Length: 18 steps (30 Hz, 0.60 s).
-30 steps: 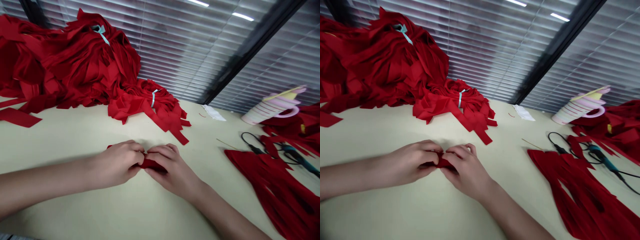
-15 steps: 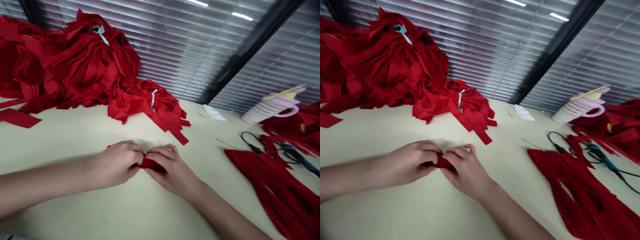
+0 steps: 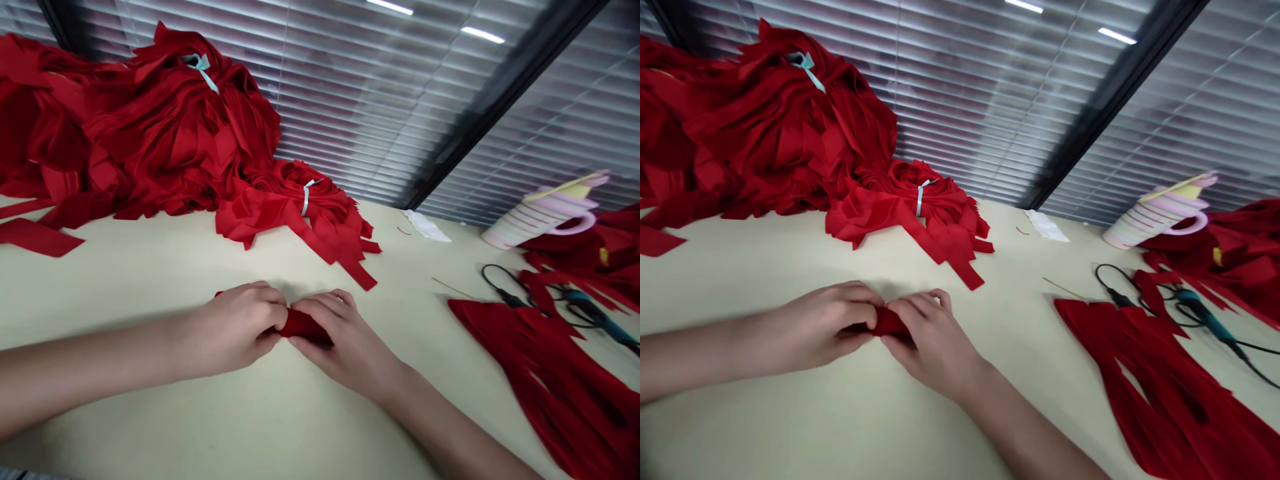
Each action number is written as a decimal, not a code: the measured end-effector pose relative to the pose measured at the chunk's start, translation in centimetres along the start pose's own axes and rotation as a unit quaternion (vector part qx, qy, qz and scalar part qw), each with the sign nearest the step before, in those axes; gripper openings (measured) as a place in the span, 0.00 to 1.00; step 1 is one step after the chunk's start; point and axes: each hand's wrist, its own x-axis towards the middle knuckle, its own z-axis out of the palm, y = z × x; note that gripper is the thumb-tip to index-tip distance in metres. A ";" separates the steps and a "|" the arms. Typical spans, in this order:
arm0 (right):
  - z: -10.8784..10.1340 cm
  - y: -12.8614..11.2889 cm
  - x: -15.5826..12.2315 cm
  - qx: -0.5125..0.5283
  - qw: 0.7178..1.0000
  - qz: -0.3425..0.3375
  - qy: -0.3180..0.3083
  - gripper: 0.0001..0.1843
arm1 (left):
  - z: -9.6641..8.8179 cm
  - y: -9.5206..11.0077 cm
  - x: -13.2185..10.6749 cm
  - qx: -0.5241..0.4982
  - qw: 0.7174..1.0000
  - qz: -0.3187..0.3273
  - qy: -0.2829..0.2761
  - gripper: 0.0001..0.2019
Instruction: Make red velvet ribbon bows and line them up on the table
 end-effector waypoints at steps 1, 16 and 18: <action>0.0 0.0 0.0 0.000 1.000 0.001 -0.002 0.11 | 0.0 0.0 0.0 -0.001 1.000 0.000 0.000 0.06; -0.7 0.7 -0.2 -0.088 0.991 -0.047 0.091 0.15 | -5.9 1.4 -2.0 0.073 0.991 -0.002 0.113 0.03; -1.1 0.8 -0.2 -0.108 0.988 -0.052 0.102 0.14 | -7.3 0.7 -4.7 0.121 0.971 -0.028 0.204 0.05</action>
